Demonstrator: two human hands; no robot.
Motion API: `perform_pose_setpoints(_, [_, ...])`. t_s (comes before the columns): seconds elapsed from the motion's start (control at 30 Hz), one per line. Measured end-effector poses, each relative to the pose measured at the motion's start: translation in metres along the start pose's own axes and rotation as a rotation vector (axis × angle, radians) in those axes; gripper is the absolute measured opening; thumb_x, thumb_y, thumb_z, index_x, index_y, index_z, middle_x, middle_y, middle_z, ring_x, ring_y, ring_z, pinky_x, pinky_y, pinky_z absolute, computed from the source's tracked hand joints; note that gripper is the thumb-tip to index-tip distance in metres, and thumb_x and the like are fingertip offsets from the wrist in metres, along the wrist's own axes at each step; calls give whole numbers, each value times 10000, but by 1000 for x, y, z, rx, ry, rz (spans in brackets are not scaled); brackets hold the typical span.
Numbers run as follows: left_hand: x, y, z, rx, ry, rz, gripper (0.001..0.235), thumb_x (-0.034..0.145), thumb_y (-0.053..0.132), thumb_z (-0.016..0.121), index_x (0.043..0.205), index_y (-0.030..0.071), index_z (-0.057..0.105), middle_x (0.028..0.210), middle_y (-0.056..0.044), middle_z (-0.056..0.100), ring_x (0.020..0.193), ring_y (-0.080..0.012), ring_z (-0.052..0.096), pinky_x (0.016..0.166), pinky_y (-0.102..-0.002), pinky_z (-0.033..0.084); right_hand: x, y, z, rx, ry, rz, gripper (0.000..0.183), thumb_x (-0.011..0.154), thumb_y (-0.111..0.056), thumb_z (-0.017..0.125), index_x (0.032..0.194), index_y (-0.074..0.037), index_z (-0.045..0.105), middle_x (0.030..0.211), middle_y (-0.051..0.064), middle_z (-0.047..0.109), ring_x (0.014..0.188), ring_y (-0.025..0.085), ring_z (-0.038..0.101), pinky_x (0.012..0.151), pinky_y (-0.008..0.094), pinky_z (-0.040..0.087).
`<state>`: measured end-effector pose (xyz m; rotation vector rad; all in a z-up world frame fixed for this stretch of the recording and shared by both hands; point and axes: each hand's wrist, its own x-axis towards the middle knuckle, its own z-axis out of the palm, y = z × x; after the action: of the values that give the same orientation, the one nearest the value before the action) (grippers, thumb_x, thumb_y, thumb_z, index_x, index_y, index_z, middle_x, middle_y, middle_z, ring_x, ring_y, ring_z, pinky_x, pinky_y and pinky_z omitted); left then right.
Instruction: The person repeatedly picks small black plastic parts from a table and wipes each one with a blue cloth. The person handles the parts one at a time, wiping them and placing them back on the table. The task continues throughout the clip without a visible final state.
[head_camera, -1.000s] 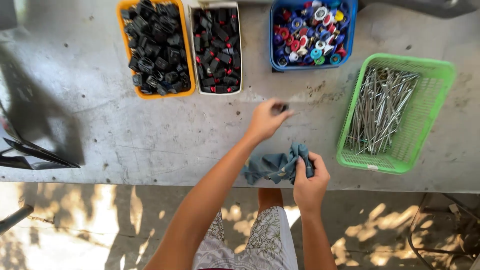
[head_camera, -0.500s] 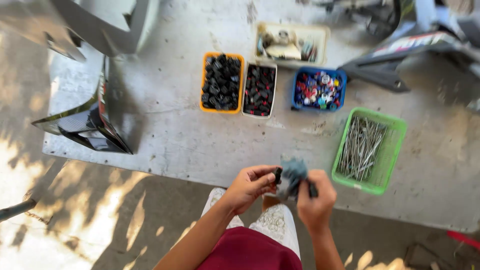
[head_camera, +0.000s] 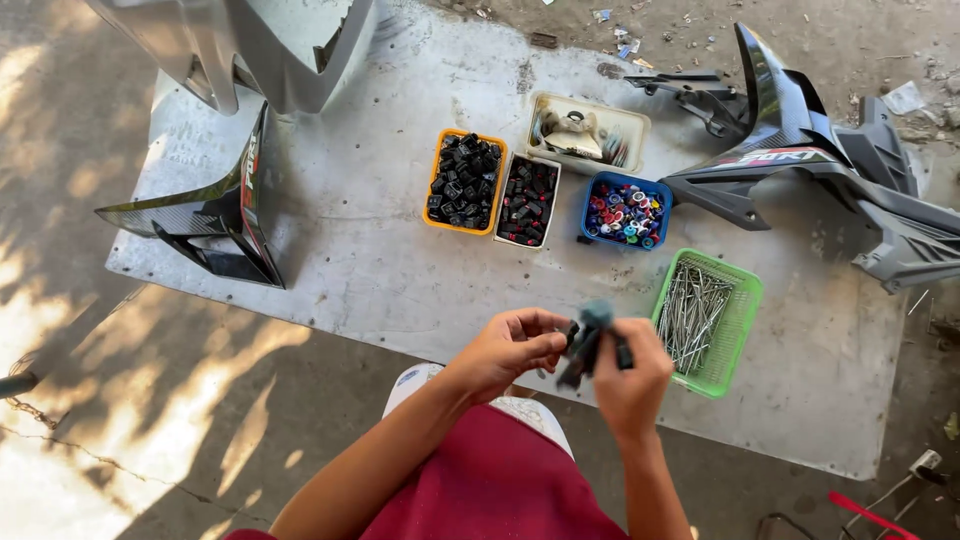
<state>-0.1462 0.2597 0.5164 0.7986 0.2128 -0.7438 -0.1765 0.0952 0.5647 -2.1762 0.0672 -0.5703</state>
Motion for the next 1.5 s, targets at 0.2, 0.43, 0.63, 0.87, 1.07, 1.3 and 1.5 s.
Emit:
perform_pose_setpoints(0.2, [-10, 24, 14, 108, -125, 110, 489, 807, 22, 851, 1260, -48, 678, 920, -135, 739, 717, -130, 709, 658, -280, 635, -5, -37, -16, 83, -72, -73, 246, 823, 140, 654, 838, -87, 746, 786, 26, 701, 678, 306, 684, 704, 341, 549])
perform_pose_setpoints(0.43, [-15, 43, 23, 285, -142, 156, 487, 768, 23, 887, 1221, -25, 715, 837, -112, 706, 697, -114, 678, 638, -274, 613, 5, -36, -29, 56, -22, -121, 204, 821, 130, 661, 869, -52, 741, 804, 92, 685, 707, 333, 672, 711, 392, 533])
perform_pose_setpoints(0.63, [-18, 48, 23, 719, -110, 241, 415, 752, 87, 902, 1140, 34, 764, 729, -61, 682, 614, -87, 634, 554, -279, 553, 9, -36, -35, -32, -81, -162, 222, 885, 115, 674, 948, -71, 776, 830, 44, 681, 723, 303, 672, 714, 356, 540])
perform_pose_setpoints(0.87, [-25, 60, 39, 1050, -135, 384, 296, 750, 43, 817, 1036, 29, 741, 699, -64, 669, 599, -171, 629, 562, -305, 535, 1, -26, -37, -102, -134, -205, 229, 907, 100, 642, 996, -70, 767, 867, 65, 656, 752, 340, 659, 708, 395, 539])
perform_pose_setpoints(1.07, [-31, 69, 52, 1238, -143, 509, 322, 714, -35, 718, 1031, 18, 718, 720, -93, 625, 650, -291, 660, 610, -366, 543, -3, -35, -27, -63, -198, -208, 253, 857, 83, 663, 979, -100, 788, 854, 66, 672, 769, 343, 688, 695, 414, 550])
perform_pose_setpoints(1.3, [-36, 61, 38, 861, -99, 441, 298, 823, 36, 747, 1121, 37, 730, 707, -31, 598, 653, -128, 620, 628, -279, 528, -3, -34, -31, -42, -106, -186, 263, 849, 109, 655, 983, -79, 783, 876, 58, 685, 780, 316, 692, 718, 397, 548])
perform_pose_setpoints(1.5, [-45, 63, 35, 669, -140, 336, 314, 857, 17, 752, 1170, 34, 728, 790, -19, 590, 717, -114, 657, 699, -283, 576, 2, -24, -27, -25, -8, -145, 267, 864, 173, 601, 1010, 5, 748, 841, 118, 648, 731, 366, 649, 694, 404, 525])
